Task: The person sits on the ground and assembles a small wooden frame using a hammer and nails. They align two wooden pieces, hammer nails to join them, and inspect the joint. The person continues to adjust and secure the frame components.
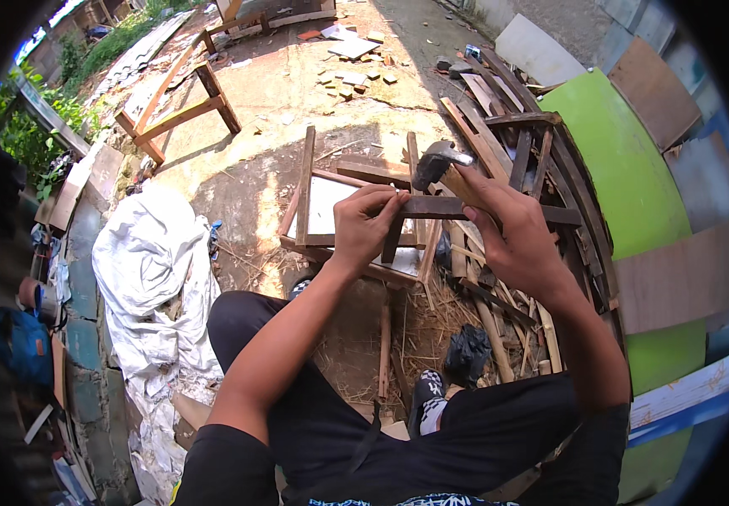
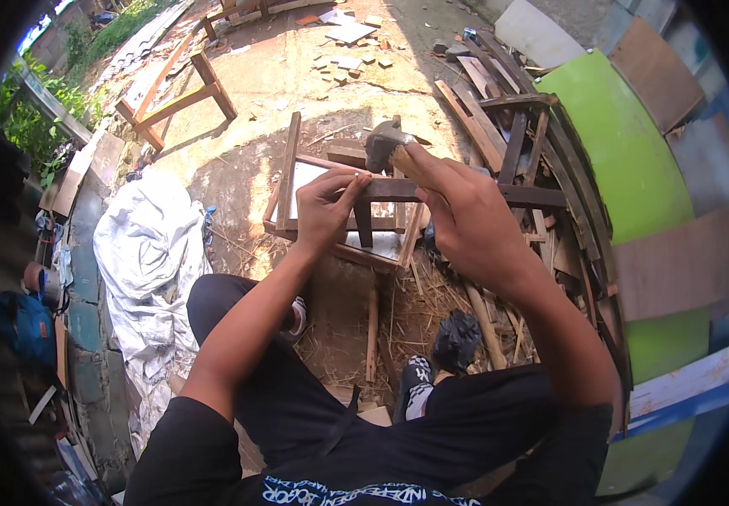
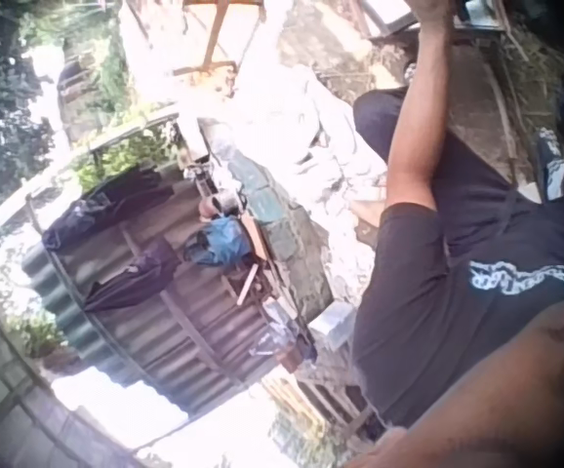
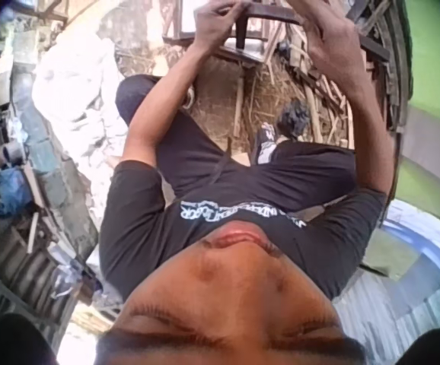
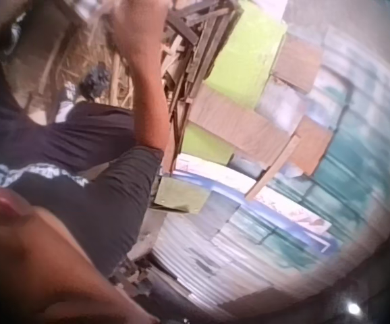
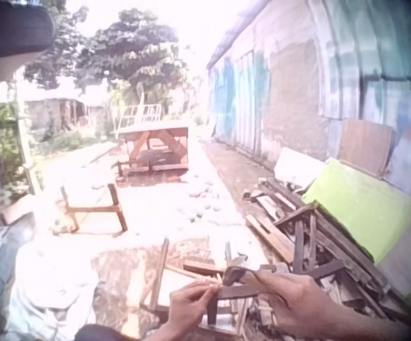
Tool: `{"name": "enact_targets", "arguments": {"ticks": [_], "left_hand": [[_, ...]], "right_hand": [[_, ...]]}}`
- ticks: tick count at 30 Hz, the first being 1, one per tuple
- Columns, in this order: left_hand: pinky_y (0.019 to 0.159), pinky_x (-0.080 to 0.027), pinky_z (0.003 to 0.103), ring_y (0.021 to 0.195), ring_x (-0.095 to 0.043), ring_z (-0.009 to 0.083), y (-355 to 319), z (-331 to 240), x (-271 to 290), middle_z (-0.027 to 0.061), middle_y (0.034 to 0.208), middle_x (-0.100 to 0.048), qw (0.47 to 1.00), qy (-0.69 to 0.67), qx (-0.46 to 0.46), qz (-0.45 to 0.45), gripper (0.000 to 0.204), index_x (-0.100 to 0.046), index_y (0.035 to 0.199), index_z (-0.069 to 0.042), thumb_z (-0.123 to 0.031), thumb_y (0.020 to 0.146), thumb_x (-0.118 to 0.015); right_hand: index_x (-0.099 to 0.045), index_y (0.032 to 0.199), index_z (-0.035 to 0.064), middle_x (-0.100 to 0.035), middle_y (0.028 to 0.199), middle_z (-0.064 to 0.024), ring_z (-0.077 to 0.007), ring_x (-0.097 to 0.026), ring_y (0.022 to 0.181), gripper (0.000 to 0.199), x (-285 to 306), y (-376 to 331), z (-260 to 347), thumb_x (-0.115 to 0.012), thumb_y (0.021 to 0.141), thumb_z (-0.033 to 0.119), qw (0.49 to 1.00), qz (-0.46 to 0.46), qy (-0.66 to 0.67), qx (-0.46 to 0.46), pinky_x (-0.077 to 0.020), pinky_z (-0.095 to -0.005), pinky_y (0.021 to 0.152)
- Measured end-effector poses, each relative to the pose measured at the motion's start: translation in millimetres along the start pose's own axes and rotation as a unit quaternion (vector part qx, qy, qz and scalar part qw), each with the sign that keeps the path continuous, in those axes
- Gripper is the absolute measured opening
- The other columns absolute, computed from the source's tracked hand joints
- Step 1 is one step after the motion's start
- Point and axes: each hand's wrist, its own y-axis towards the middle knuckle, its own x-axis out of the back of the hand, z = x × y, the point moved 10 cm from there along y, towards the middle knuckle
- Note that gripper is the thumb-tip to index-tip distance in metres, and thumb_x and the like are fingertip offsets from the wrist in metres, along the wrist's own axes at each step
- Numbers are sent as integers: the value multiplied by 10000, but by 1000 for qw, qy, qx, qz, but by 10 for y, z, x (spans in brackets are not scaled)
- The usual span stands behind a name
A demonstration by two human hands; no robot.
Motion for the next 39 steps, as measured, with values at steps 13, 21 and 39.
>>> {"name": "enact_targets", "arguments": {"ticks": [13, 21, 39], "left_hand": [[710, -551, 263, 812, -704, 130, 53, -7, -32, 101, 942, -760, 999, 37, -26, 22, 139, -782, 1022, 15, -89, 945, -732], [702, -550, 263, 810, -705, 126, 70, 8, -14, 100, 931, -759, 999, 41, -27, 17, 138, -783, 1004, 16, -99, 940, -742], [680, -562, 326, 762, -737, 233, 102, -31, -13, 151, 867, -755, 1000, 20, -14, 3, 137, -774, 911, 26, -104, 876, -797]], "right_hand": [[-539, 1424, -9, -666, 1200, -271, -416, -668, 1085, 505, -171, 261, -15, -596, 923, -52, 1000, -5, 11, 7, -523, -442, 912], [-528, 1441, 11, -674, 1159, -282, -439, -667, 1053, 525, -152, 320, 22, -578, 919, -26, 1000, -13, 8, 24, -517, -472, 905], [-532, 1439, 30, -673, 1147, -248, -427, -678, 986, 526, -90, 295, 76, -585, 917, -18, 998, -35, -22, 52, -537, -491, 845]]}}
